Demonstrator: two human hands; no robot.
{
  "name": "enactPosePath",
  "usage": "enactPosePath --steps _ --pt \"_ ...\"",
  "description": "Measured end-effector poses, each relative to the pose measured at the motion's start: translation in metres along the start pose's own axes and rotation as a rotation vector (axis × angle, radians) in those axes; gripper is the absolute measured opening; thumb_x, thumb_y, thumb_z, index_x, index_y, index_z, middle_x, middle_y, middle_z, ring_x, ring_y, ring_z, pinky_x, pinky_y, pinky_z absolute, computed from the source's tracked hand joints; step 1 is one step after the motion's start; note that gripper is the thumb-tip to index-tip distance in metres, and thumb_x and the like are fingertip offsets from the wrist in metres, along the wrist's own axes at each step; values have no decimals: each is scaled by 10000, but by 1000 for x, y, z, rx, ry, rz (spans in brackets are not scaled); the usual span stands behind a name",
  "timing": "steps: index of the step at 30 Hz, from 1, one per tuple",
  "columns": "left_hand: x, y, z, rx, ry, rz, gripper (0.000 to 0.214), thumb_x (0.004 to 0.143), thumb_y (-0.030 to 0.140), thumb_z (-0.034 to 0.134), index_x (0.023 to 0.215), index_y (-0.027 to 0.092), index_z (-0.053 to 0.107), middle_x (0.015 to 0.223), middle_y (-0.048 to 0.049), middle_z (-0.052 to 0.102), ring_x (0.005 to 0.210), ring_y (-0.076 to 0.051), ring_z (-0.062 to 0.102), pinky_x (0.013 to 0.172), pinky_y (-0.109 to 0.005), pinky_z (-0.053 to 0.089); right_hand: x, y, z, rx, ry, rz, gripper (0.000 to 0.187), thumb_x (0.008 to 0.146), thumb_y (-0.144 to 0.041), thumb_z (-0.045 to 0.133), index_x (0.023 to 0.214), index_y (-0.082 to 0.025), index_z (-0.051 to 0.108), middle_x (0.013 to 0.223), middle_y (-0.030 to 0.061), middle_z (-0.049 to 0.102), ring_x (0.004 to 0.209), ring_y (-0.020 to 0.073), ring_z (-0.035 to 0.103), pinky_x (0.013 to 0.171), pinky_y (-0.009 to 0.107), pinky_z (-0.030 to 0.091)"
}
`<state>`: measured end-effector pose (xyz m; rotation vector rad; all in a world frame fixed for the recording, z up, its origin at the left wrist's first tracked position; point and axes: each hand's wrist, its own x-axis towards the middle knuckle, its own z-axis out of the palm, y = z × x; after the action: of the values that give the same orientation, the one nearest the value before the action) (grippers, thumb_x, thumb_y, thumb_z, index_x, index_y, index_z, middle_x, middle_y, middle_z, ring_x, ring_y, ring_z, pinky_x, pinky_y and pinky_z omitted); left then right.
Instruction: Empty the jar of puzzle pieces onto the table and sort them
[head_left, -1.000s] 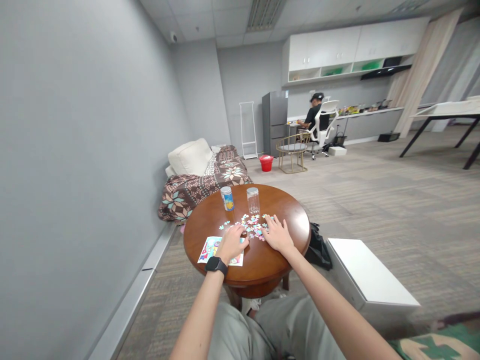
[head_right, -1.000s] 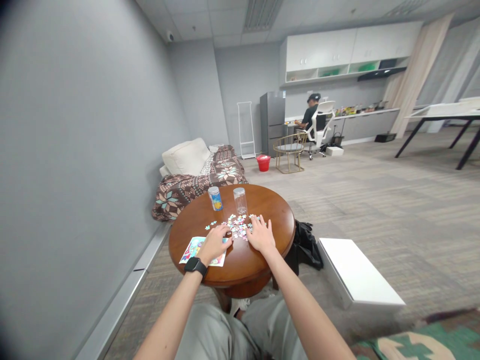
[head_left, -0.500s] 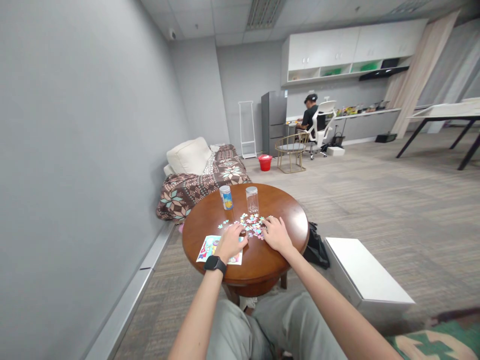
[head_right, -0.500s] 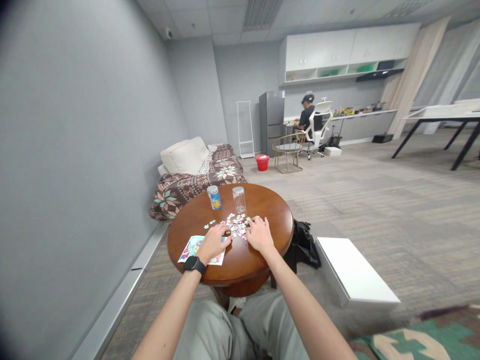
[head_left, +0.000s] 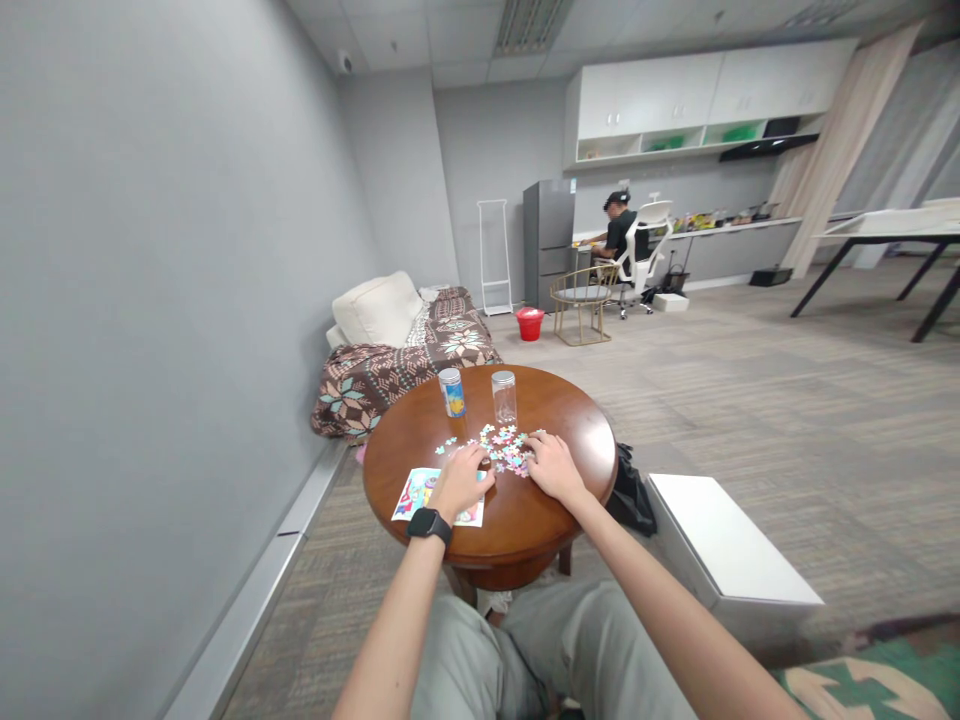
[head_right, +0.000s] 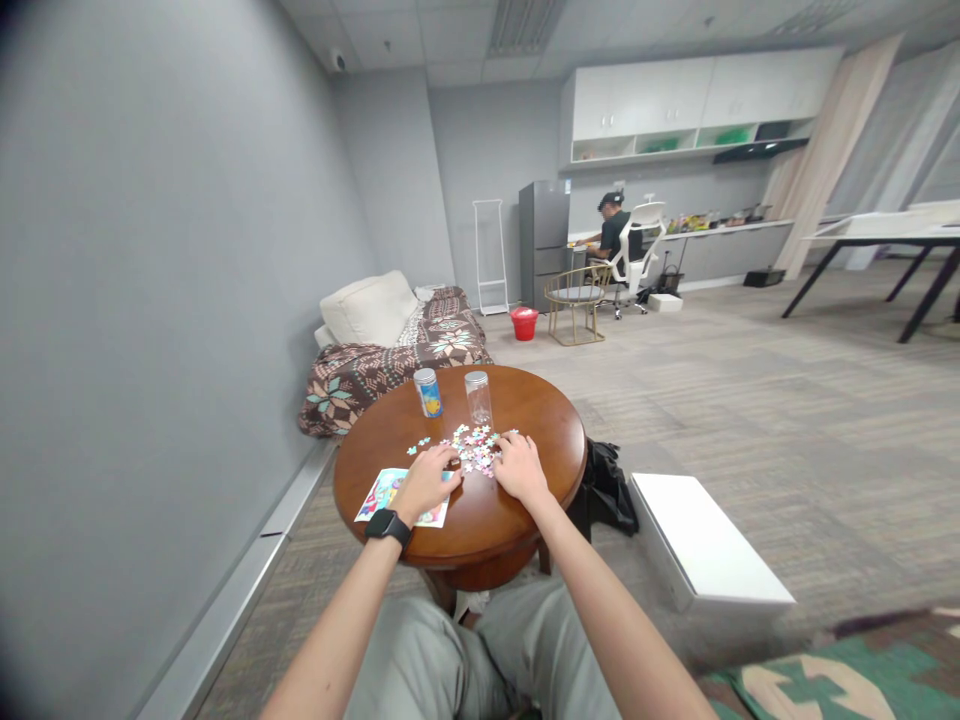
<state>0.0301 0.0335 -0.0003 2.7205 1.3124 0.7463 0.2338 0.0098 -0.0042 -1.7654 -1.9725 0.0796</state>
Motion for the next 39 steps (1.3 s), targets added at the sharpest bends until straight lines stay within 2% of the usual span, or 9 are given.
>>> enactPosePath --steps 6,13,22,27,32,34,36,39 --pt "0 -1 2 4 1 5 176 839 213 557 1005 191 612 1080 -74 655 1043 -237 598 932 -376 463 0 0 1 -5 9 29 361 872 -145 412 1139 -166 654 1291 106 603 1243 212 489 1118 369 241" --pt "1 -1 2 12 10 10 161 835 209 564 985 190 618 1044 -62 659 1014 -221 605 916 -359 468 -1 -2 -5 -21 -3 -69 328 845 -124 422 1037 -131 688 1227 126 599 1150 213 530 1058 328 320" --pt "0 0 1 17 -4 -1 176 845 222 557 1008 190 615 1064 -65 660 1023 -224 604 924 -363 460 0 3 1 70 43 -49 352 847 -88 380 1069 -140 649 1129 98 655 1100 199 551 1011 314 358" --pt "0 -1 1 17 -17 -7 194 858 233 550 1029 175 621 1105 -78 666 1072 -236 599 958 -377 450 0 2 4 28 22 -57 376 892 -137 372 1183 -132 610 1318 128 579 1233 213 499 1065 351 328" --pt "1 -4 4 21 -21 -14 238 874 255 539 1079 171 627 1154 -83 674 1105 -234 602 977 -375 447 0 0 8 10 -72 7 437 954 -239 332 1327 -119 525 1480 136 450 1403 260 343 1142 468 231" --pt "1 -5 6 25 -26 -19 273 875 258 538 1119 165 621 1204 -92 666 1145 -237 592 1001 -378 436 0 -1 7 16 -83 16 455 960 -248 318 1355 -111 499 1504 139 416 1422 258 313 1152 472 217" --pt "2 -5 6 41 -19 -27 294 877 256 533 1143 161 616 1238 -100 656 1173 -240 582 1018 -380 425 -1 -1 8 24 -49 19 455 955 -237 317 1348 -102 502 1506 148 407 1425 251 307 1158 454 215" --pt "3 -6 5 99 34 -49 255 871 237 520 1086 161 635 1184 -104 677 1122 -243 604 977 -372 443 0 3 11 22 91 104 429 925 -206 346 1279 -79 553 1470 196 432 1409 281 318 1149 457 226"
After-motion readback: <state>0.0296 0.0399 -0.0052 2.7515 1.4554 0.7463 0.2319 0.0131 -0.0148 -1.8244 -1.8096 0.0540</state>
